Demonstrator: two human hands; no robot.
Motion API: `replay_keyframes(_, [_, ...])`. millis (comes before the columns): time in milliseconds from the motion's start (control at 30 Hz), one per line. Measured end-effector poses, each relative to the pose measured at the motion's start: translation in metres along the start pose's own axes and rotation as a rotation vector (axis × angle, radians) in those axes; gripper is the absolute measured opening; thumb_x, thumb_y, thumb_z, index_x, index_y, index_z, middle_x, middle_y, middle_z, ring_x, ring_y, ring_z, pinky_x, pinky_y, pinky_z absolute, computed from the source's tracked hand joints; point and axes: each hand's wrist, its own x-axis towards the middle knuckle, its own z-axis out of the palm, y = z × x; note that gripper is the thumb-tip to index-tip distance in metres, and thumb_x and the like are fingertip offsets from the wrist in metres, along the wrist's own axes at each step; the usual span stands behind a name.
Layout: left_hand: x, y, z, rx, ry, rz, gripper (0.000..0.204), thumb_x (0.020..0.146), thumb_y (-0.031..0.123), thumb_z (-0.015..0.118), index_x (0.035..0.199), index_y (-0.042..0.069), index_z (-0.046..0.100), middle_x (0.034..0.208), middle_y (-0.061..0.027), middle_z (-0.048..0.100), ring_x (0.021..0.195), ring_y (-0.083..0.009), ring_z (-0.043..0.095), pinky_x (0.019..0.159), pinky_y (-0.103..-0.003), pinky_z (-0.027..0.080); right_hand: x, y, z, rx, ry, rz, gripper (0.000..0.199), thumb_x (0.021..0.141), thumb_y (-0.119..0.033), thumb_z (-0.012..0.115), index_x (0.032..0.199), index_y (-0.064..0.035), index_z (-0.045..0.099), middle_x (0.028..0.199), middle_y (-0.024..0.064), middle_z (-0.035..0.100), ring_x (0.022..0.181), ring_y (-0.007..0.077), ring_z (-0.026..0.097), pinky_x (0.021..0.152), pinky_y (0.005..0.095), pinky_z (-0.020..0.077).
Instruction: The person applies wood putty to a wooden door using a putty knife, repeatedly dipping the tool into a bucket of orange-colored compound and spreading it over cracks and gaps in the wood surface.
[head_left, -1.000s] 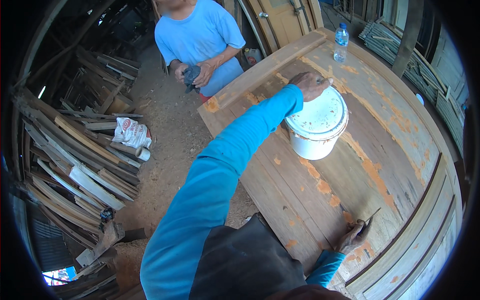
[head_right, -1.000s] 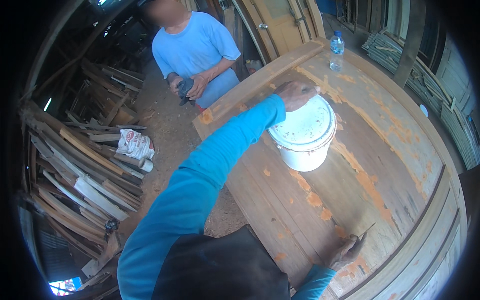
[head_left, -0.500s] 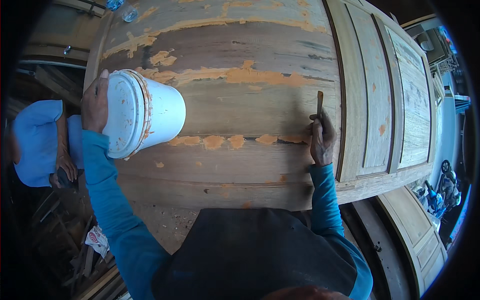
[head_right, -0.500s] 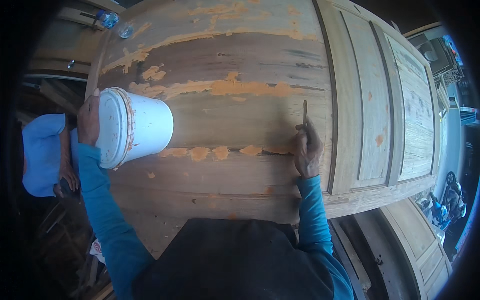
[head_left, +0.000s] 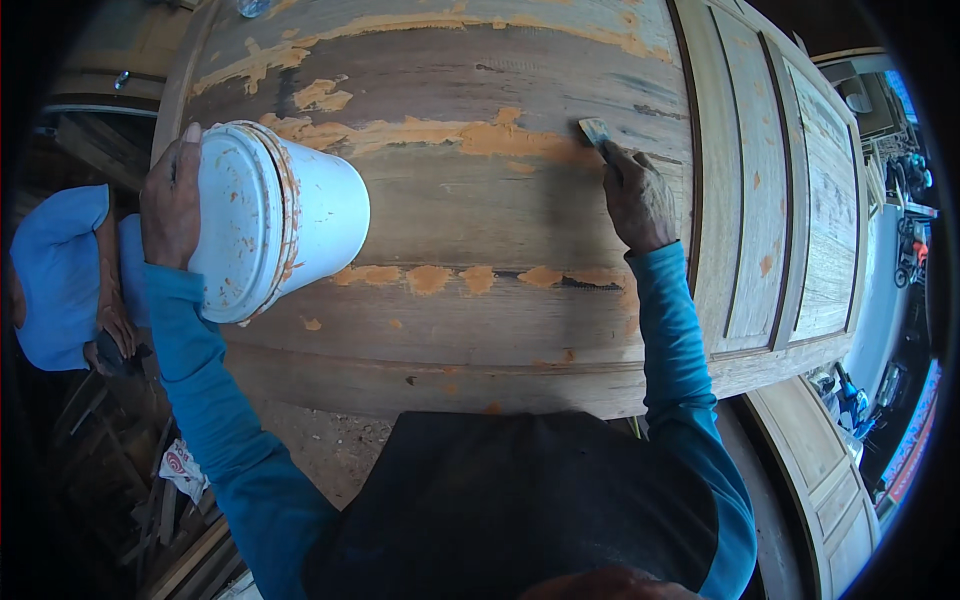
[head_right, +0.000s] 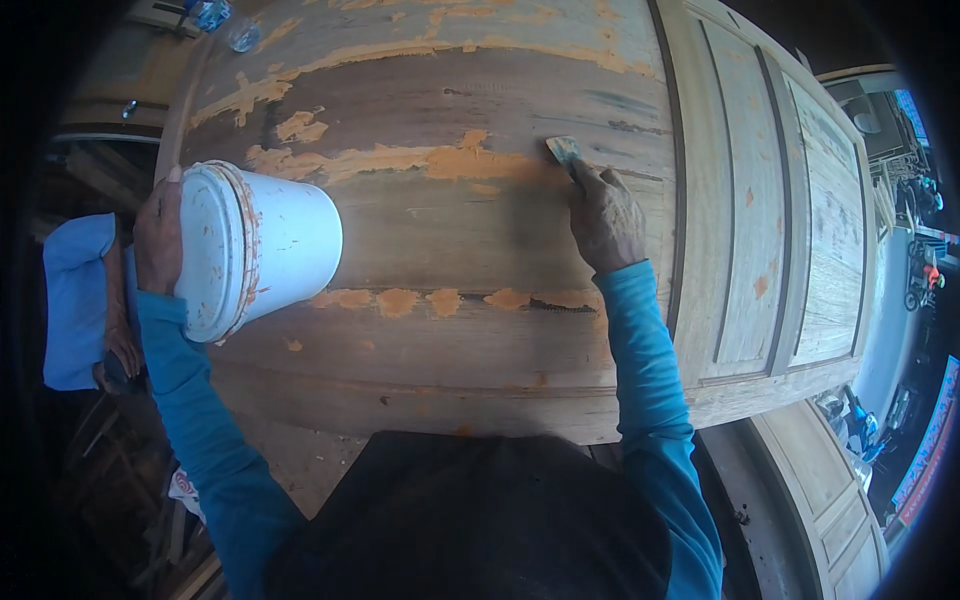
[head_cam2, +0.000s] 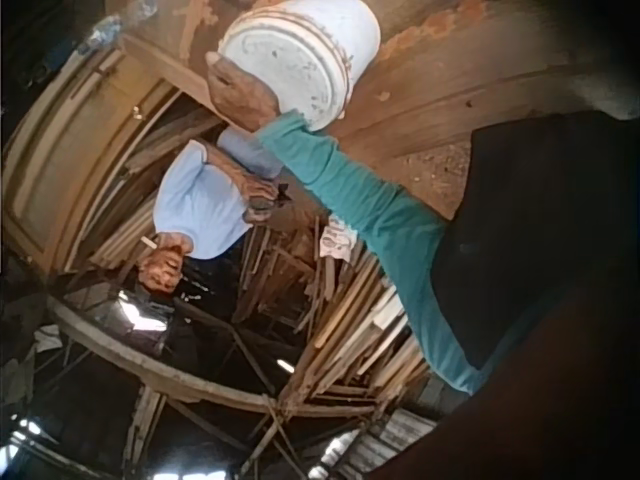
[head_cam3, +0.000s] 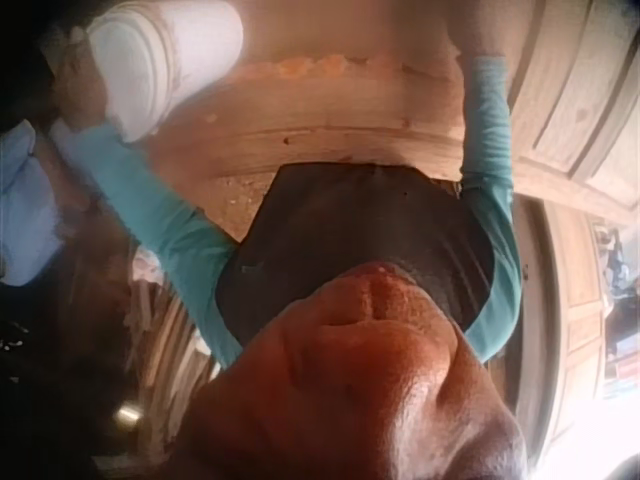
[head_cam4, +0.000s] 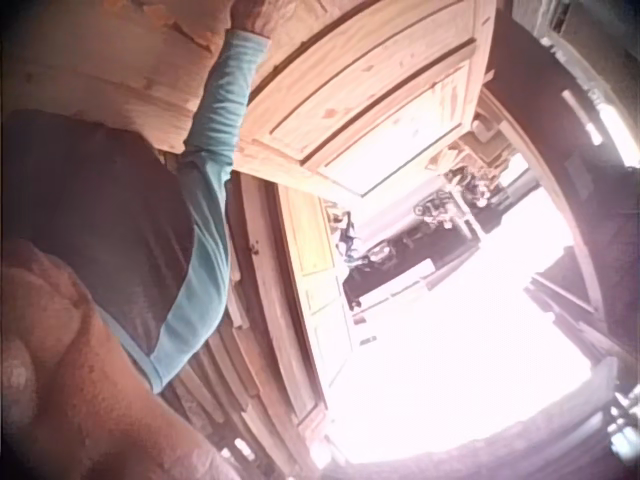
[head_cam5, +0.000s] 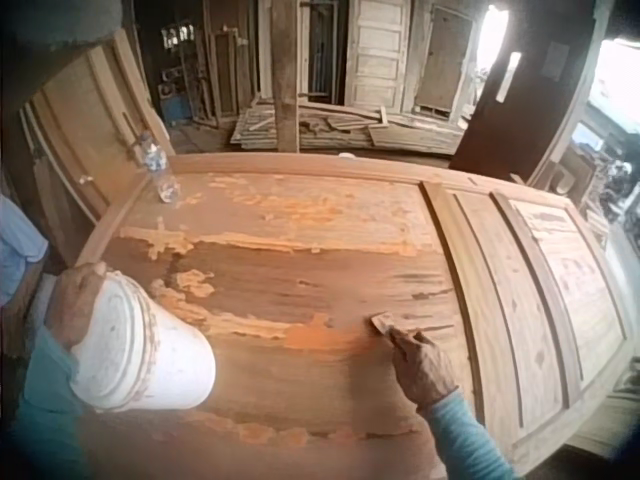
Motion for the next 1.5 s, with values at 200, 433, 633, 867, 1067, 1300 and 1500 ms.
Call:
replay_keyframes(200, [-0.003, 0.001, 0.0, 0.028, 0.004, 0.002, 0.05, 0.108, 0.045, 0.053, 0.125, 0.002, 0.072, 0.111, -0.0178, 0.075, 0.104, -0.0228, 0.069, 0.095, -0.035, 0.051, 0.0, -0.009, -0.001, -0.192, -0.192, 0.045, 0.027, 0.097, -0.018, 0.059, 0.121, -0.0086, 0.067, 0.098, 0.021, 0.069, 0.094, 0.0416, 0.067, 0.081, 0.0534, 0.0532])
replay_keyframes(433, [-0.004, -0.003, -0.011, 0.03, -0.003, -0.008, 0.054, 0.107, 0.049, 0.053, 0.128, 0.002, 0.072, 0.116, -0.0196, 0.074, 0.109, -0.0272, 0.069, 0.099, -0.036, 0.05, 0.015, 0.002, -0.006, -0.123, -0.144, -0.129, 0.022, 0.094, -0.017, 0.061, 0.113, -0.0081, 0.066, 0.09, 0.0224, 0.07, 0.089, 0.0438, 0.067, 0.078, 0.0562, 0.0523])
replay_keyframes(633, [0.004, -0.004, 0.001, 0.076, 0.022, 0.019, 0.06, 0.106, 0.053, 0.053, 0.13, 0.0, 0.069, 0.117, -0.0227, 0.073, 0.114, -0.0321, 0.068, 0.101, -0.038, 0.049, 0.022, 0.014, 0.002, -0.12, -0.103, -0.123, 0.025, 0.097, -0.018, 0.058, 0.112, -0.0011, 0.069, 0.086, 0.0279, 0.067, 0.081, 0.048, 0.066, 0.074, 0.0552, 0.0504])
replay_keyframes(867, [-0.006, 0.01, -0.003, 0.114, 0.029, -0.013, 0.063, 0.105, 0.054, 0.052, 0.127, -0.002, 0.07, 0.114, -0.0239, 0.073, 0.11, -0.0323, 0.069, 0.098, -0.039, 0.05, 0.013, 0.002, -0.002, -0.117, -0.143, -0.069, 0.025, 0.095, -0.017, 0.059, 0.116, -0.0112, 0.07, 0.096, 0.0225, 0.071, 0.092, 0.0438, 0.068, 0.079, 0.0561, 0.0532])
replay_keyframes(1067, [-0.005, 0.005, 0.0, 0.086, 0.04, 0.015, 0.064, 0.105, 0.055, 0.052, 0.123, -0.003, 0.07, 0.107, -0.0235, 0.073, 0.104, -0.0323, 0.069, 0.095, -0.04, 0.05, 0.018, -0.016, -0.008, -0.134, -0.18, -0.06, 0.027, 0.096, -0.017, 0.056, 0.118, -0.012, 0.07, 0.093, 0.0215, 0.072, 0.091, 0.0435, 0.069, 0.08, 0.0552, 0.0535])
replay_keyframes(1300, [-0.003, 0.007, -0.001, 0.102, 0.041, 0.013, 0.064, 0.104, 0.056, 0.053, 0.124, -0.002, 0.071, 0.109, -0.0235, 0.073, 0.106, -0.0331, 0.069, 0.096, -0.041, 0.05, 0.031, -0.031, 0.004, -0.055, -0.092, -0.126, 0.031, 0.096, -0.022, 0.057, 0.118, -0.0023, 0.067, 0.092, 0.0277, 0.07, 0.085, 0.0463, 0.068, 0.075, 0.0549, 0.0519])
replay_keyframes(1500, [-0.004, -0.002, -0.005, 0.114, 0.021, 0.0, 0.063, 0.104, 0.056, 0.053, 0.126, -0.001, 0.07, 0.112, -0.023, 0.073, 0.108, -0.0336, 0.069, 0.097, -0.04, 0.05, 0.023, -0.044, -0.003, -0.155, -0.243, -0.051, 0.032, 0.098, -0.022, 0.055, 0.122, -0.0045, 0.067, 0.092, 0.0264, 0.071, 0.088, 0.0455, 0.069, 0.079, 0.0552, 0.0534])
